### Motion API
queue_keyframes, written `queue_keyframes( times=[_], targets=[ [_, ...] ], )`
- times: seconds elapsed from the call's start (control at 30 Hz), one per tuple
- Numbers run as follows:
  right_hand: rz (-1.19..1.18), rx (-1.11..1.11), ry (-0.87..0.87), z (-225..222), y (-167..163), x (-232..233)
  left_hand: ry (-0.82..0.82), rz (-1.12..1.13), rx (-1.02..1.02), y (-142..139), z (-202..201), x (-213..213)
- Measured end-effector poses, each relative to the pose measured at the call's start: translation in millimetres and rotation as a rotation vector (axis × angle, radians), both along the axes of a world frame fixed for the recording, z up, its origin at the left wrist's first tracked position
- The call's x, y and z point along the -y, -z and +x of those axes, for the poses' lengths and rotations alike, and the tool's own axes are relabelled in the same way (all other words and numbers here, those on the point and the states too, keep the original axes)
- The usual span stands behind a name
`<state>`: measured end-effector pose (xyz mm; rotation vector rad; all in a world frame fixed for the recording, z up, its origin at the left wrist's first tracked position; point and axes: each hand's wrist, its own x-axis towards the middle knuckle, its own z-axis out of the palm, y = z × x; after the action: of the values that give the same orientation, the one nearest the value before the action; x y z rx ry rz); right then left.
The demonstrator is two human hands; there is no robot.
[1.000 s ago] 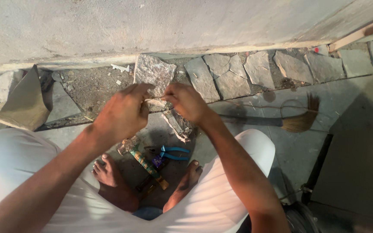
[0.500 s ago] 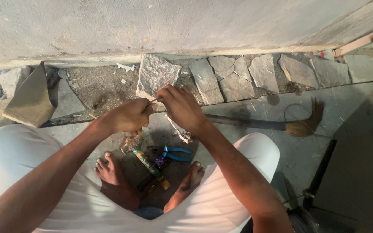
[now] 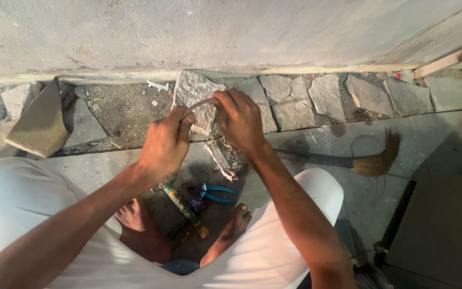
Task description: The person sits on the floor and repeatedly strikes a wire against a stone slab, then works the wire by hand, separating and gathering the strands and coiling the wire into a looped bundle.
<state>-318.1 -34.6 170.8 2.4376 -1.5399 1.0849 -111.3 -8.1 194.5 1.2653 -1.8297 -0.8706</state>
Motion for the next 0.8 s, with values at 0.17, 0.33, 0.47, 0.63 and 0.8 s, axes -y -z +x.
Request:
queue_keyframes(
  times=[0.17, 0.33, 0.47, 0.63, 0.8],
  targets=[
    [0.037, 0.027, 0.060, 18.8, -10.9, -7.0, -0.108, 0.068, -0.063, 0.2, -7.9, 8.9],
    [0.176, 0.107, 0.102, 33.6, -17.4, -14.4, -0.170, -0.089, -0.127, 16.4, -15.2, 21.5],
    [0.173, 0.151, 0.085, 36.8, -19.3, -16.0, -0.175, -0.272, -0.208, 27.6, -23.9, 28.9],
    [0.319, 0.186, 0.053, 48.8, -17.5, -20.3, -0.175, -0.353, -0.337, 30.2, -32.2, 38.6],
    [0.391, 0.350, -0.052, 55.0, -15.8, -29.8, -0.140, -0.123, -0.586, 27.7, -39.9, 41.9]
  ],
)
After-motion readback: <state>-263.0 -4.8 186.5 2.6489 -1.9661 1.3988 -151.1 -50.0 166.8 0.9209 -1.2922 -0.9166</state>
